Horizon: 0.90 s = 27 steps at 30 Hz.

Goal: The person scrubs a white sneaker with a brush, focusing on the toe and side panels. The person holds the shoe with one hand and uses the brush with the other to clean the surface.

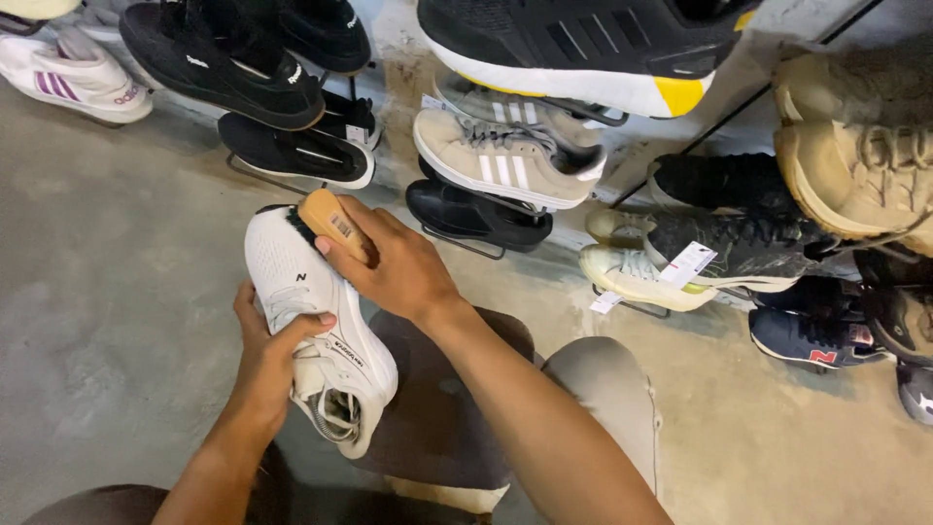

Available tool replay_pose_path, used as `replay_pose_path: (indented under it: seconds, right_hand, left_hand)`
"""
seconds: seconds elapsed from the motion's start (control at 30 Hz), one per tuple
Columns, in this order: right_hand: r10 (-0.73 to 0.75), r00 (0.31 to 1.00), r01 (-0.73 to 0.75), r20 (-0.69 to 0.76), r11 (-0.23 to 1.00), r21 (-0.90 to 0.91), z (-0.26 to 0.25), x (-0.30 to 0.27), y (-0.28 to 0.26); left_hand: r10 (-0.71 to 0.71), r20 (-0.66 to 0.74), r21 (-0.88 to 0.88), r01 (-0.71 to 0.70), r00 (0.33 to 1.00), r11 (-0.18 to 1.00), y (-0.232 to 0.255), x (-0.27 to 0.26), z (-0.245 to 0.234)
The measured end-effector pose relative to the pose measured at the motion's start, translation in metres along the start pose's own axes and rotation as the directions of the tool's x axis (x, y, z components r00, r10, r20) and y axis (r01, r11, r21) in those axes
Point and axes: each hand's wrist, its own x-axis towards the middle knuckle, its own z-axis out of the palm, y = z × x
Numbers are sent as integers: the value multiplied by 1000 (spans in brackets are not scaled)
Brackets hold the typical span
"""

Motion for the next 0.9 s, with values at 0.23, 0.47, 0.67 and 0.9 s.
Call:
replay_pose_path:
  seconds: [0.23,0.47,0.67,0.9]
  right_hand:
    - [55,998,-54,21,998,-13,-6,-9,1]
    - [-1,999,0,-32,1000,-20,-5,-11,11]
    - [-56,998,56,-38,998,11,-5,-15,12]
    - [-89,996,89,-25,996,-3,-17,-19,0]
  left_hand:
    - [1,10,13,-1,1000,1000,-6,-9,4]
    - [27,21,16,-28,999,999,-8,-11,9]
    - [87,10,4,-87,996,996,-22,2,6]
    - [70,20,-54,-69,997,996,-15,0,8]
